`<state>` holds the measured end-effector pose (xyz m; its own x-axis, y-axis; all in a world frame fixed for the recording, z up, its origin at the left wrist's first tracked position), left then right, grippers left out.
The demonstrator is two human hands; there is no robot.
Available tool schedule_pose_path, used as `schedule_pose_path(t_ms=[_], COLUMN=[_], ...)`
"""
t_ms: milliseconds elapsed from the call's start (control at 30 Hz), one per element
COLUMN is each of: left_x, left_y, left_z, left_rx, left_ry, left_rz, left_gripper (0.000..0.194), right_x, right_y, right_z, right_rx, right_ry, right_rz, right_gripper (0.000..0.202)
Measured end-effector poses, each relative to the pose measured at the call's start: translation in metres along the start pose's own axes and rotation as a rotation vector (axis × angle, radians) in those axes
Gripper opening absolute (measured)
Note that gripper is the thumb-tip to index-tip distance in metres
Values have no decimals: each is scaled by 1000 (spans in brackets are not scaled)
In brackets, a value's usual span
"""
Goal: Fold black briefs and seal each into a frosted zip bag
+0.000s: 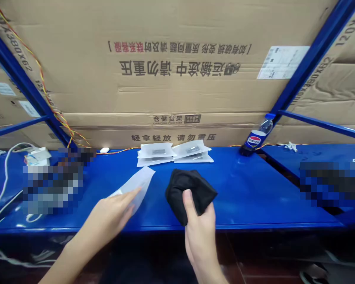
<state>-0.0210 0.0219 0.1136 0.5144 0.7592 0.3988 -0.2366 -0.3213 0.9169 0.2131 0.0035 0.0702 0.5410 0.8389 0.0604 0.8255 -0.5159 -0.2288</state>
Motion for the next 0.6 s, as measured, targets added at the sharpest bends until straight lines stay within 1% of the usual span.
schedule_pose_path(t_ms=[33,67,100,133,167,233,267,300,333,400,500,600], left_x=[4,7,9,11,13,14,13,12,11,8,8,14], left_y=[0,0,1,2,2,3,3,1,-1,-7,-14,-12], left_z=[6,12,17,21,23,24,23,22,20,18,19,16], left_rx=[-46,-106,-174,-243,-310,-416,-449,-467,-470,-443,-371,-358], left_ry=[-14,-28,-43,-53,-59,-47,-39,-31,-29,-51,-106,-138], left_rz=[8,15,18,13,3,-14,-20,-23,-23,-15,-5,2], left_gripper=[57,61,64,67,69,75,78,82,86,95,104,105], right_x=[-4,-9,-14,-20,-28,-45,-50,-52,-51,-48,-44,-39], right_y=[-7,-14,-21,-28,-35,-43,-44,-45,-46,-52,-68,-88], right_z=[-1,-4,-7,-11,-15,-15,-13,-10,-8,-5,-2,2], right_rx=[-12,-48,-95,-142,-186,-271,-325,-384,-444,-562,-731,-925], right_ry=[51,151,295,476,674,1052,1194,1299,1374,1456,1510,1506], right_rz=[-34,-82,-160,-264,-384,-608,-674,-705,-715,-735,-753,-754], right_gripper=[66,61,51,39,33,38,41,42,41,39,34,32])
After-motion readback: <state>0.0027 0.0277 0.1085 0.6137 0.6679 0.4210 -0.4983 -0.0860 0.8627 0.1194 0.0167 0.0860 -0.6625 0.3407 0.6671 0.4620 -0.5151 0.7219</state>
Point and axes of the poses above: each hand's wrist, its own x-axis towards the middle knuckle, its own y-axis out of the back of the hand, z = x × y, the point moved 6 cm from there along x, towards the middle knuckle, and after that the axes turned 1 degree about z, right-handed, at the moved point
